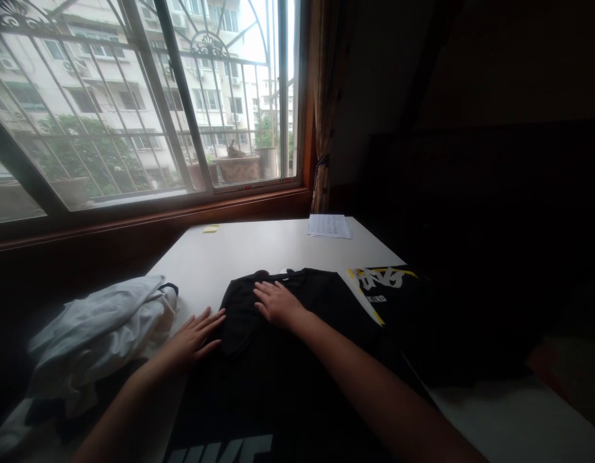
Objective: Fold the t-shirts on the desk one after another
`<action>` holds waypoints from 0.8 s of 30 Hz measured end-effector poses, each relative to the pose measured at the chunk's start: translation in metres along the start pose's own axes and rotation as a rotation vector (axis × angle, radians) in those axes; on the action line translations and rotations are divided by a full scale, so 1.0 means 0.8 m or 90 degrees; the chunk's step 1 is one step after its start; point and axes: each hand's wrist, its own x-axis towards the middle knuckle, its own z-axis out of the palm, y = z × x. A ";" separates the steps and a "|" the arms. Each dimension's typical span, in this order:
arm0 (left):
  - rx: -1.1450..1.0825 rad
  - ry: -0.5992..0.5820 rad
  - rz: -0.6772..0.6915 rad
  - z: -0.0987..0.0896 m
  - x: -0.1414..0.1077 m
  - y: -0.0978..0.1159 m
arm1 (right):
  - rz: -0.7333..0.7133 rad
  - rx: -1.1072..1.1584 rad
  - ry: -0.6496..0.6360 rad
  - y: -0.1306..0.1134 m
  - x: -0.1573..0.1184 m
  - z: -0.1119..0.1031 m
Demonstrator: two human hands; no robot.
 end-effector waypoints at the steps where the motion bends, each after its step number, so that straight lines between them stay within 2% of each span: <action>1: 0.005 0.009 -0.002 -0.002 0.000 0.002 | 0.018 -0.007 0.010 0.013 -0.012 -0.008; 5: 0.034 0.081 -0.020 -0.017 0.002 0.017 | 0.143 -0.060 0.028 0.083 -0.073 -0.037; 8: 0.061 0.158 -0.037 -0.022 0.008 0.032 | 0.240 -0.087 0.007 0.130 -0.121 -0.044; 12: 0.087 0.222 -0.005 -0.006 0.023 0.053 | 0.280 -0.093 -0.032 0.151 -0.157 -0.031; 14: 0.081 0.207 0.015 0.008 0.033 0.061 | 0.287 -0.094 -0.036 0.149 -0.161 -0.025; 16: 0.071 0.156 0.016 0.021 0.044 0.066 | 0.291 -0.092 -0.039 0.145 -0.159 -0.022; 20: 0.080 0.048 -0.066 0.032 0.078 0.068 | 0.301 -0.085 -0.049 0.143 -0.149 -0.025; 24: 0.122 0.033 -0.151 0.032 0.119 0.064 | 0.316 -0.079 -0.053 0.146 -0.140 -0.027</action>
